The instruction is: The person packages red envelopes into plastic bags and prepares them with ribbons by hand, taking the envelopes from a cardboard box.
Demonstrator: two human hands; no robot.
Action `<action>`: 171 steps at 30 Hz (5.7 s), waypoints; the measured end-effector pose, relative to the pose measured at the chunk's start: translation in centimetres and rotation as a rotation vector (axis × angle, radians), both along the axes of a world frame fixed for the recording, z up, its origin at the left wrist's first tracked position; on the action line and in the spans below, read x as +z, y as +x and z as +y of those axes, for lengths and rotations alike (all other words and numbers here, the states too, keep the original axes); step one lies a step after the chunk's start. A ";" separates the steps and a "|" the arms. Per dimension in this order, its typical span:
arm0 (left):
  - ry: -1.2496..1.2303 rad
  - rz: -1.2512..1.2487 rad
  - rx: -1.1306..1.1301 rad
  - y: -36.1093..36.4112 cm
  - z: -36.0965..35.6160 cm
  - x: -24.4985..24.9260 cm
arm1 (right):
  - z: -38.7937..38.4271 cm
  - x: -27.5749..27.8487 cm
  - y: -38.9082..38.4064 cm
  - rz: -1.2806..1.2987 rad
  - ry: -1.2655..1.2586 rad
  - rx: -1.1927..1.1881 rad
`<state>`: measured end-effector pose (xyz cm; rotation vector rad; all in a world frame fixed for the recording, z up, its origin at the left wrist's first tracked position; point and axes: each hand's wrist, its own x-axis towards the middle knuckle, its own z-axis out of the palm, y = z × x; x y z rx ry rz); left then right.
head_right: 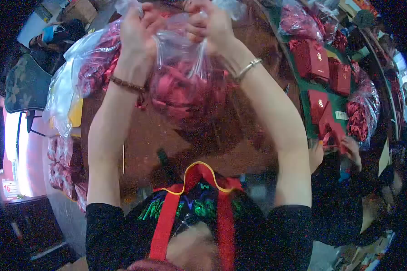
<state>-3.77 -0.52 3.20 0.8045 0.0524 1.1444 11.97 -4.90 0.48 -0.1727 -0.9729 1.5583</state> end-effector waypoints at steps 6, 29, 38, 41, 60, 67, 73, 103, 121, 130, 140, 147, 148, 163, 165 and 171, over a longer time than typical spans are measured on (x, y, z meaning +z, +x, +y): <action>-0.224 0.185 0.297 -0.9 -2.0 -3.2 | -1.0 -0.3 -6.7 -0.388 -0.334 -0.527; 0.207 0.601 0.350 -0.9 -4.4 -1.6 | -3.7 2.1 -7.8 -0.812 -0.234 -0.658; -0.062 0.394 0.385 -0.6 -2.8 -2.4 | -2.2 -0.8 -4.8 -0.676 0.105 -0.557; -0.085 0.357 0.338 -0.3 -2.8 -2.7 | -4.0 -1.0 -3.8 -0.541 0.093 -0.277; 0.658 0.991 0.653 1.7 -4.6 -0.1 | -5.1 1.2 -5.5 -0.529 -0.161 -0.337; 1.901 1.867 0.389 2.2 0.0 2.7 | -4.7 -0.3 -3.4 -0.458 0.076 -0.008; 1.375 2.009 0.298 2.1 -2.5 5.1 | -4.9 0.6 -5.5 -0.592 -0.076 -0.367; 0.894 1.012 0.378 -5.1 -0.6 0.7 | -3.9 1.0 -4.7 -0.576 -0.191 -0.223; 0.957 1.346 0.371 -6.4 -3.9 -0.3 | -3.3 1.6 -4.0 -0.568 -0.259 -0.140; 0.859 1.247 0.357 -5.9 -3.5 -1.5 | -2.4 0.5 -3.6 -0.681 -0.047 -0.156; 0.883 1.349 0.250 -6.7 -3.8 -0.1 | -2.1 4.3 -2.7 -1.084 0.211 -0.026; 0.837 1.201 0.220 -6.9 -2.2 -2.6 | -4.0 4.0 -4.6 -1.547 1.299 -0.979; 0.930 1.225 0.177 -7.1 -2.4 -2.3 | -4.0 3.3 -4.5 -1.489 1.352 -1.063; 0.781 0.845 0.232 -4.9 -2.2 0.3 | -5.2 2.6 -4.3 -1.441 1.445 -1.339; 0.639 0.768 0.188 -4.9 -3.4 1.3 | -5.2 2.8 -4.2 -1.424 1.364 -1.304; 0.279 0.542 0.013 -4.5 -3.6 1.0 | -4.7 2.5 -4.1 -1.352 1.251 -1.246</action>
